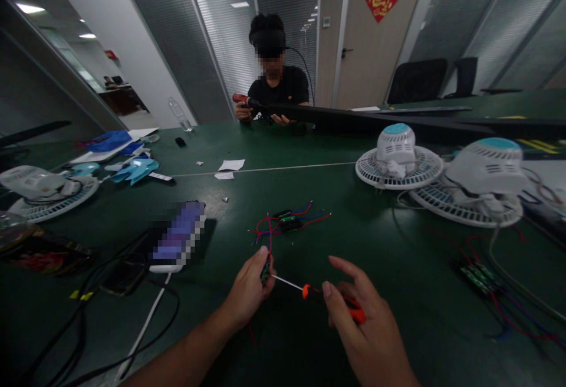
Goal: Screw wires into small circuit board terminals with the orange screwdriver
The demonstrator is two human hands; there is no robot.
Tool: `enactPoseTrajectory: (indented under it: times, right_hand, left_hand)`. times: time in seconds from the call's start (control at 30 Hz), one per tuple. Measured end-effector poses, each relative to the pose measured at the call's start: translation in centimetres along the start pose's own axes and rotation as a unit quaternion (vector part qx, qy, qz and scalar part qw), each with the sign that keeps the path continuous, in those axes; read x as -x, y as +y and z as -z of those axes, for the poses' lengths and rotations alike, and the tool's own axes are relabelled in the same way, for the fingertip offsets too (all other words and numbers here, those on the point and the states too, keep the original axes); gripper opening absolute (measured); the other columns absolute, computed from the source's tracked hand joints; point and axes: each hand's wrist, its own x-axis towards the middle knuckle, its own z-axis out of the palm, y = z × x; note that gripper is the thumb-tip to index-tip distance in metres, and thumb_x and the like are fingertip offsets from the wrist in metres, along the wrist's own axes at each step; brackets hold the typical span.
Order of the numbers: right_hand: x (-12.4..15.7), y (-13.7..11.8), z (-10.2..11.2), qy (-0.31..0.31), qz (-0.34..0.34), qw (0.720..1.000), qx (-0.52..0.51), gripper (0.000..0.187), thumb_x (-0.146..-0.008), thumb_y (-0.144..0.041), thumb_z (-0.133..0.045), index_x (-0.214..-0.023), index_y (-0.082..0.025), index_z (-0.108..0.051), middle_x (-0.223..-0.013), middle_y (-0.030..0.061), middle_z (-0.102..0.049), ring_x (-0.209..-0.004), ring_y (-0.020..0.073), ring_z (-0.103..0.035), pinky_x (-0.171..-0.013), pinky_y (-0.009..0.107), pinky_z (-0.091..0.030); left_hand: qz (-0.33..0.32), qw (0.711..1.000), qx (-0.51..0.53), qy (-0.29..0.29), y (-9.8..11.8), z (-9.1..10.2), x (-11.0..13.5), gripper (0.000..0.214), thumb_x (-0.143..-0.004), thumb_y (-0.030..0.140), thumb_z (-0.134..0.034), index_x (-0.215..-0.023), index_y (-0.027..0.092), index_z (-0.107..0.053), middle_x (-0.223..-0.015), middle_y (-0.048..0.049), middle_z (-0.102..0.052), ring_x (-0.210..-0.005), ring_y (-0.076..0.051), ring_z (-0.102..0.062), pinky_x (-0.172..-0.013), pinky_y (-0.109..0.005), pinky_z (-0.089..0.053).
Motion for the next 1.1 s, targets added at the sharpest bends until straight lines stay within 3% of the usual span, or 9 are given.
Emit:
enactPoseTrajectory:
  times: [0.17,0.6,0.77,1.1]
  right_hand:
    - [-0.3,0.7,0.2,-0.020,0.021,0.999,0.014,0.045,-0.085,-0.050,-0.054,-0.118,-0.019,-0.059,-0.058,-0.0017,-0.065,-0.045,0.0149,-0.060,-0.041,0.025,-0.046]
    - [0.1,-0.3,-0.2,0.016,-0.005,1.000,0.013,0.043,-0.084,-0.048,-0.054,-0.116,-0.021,-0.059,-0.057,-0.0039,-0.059,-0.044,0.0145,-0.054,-0.043,0.027,-0.041]
    - [0.0,0.0,-0.1,-0.001,0.012,1.000,0.018,0.043,-0.086,-0.048,-0.053,-0.119,-0.020,-0.056,-0.055,-0.0045,-0.057,-0.044,0.0141,-0.051,-0.044,0.027,-0.040]
    - [-0.5,1.1,0.4,-0.039,0.053,0.997,0.045,0.045,-0.086,-0.046,-0.055,-0.122,-0.018,-0.051,-0.065,-0.0014,-0.066,-0.052,0.0159,-0.064,-0.048,0.026,-0.049]
  left_hand:
    - [0.011,1.000,0.017,0.013,-0.2,0.0,-0.2,0.057,-0.066,0.074,-0.058,-0.070,0.017,-0.053,-0.061,0.0041,-0.048,-0.049,-0.006,-0.042,-0.043,-0.018,-0.031]
    - [0.011,1.000,0.024,0.010,-0.2,0.1,-0.1,0.057,-0.066,0.073,-0.060,-0.070,0.016,-0.055,-0.062,0.0036,-0.049,-0.052,-0.007,-0.045,-0.045,-0.017,-0.034]
    - [0.013,1.000,0.018,0.013,-0.3,0.1,-0.1,0.058,-0.065,0.074,-0.059,-0.070,0.016,-0.054,-0.061,0.0040,-0.048,-0.050,-0.007,-0.043,-0.044,-0.017,-0.033]
    - [-0.001,0.999,0.032,0.004,-0.4,0.1,-0.2,0.058,-0.065,0.074,-0.060,-0.069,0.016,-0.054,-0.060,0.0041,-0.048,-0.050,-0.007,-0.044,-0.044,-0.017,-0.033]
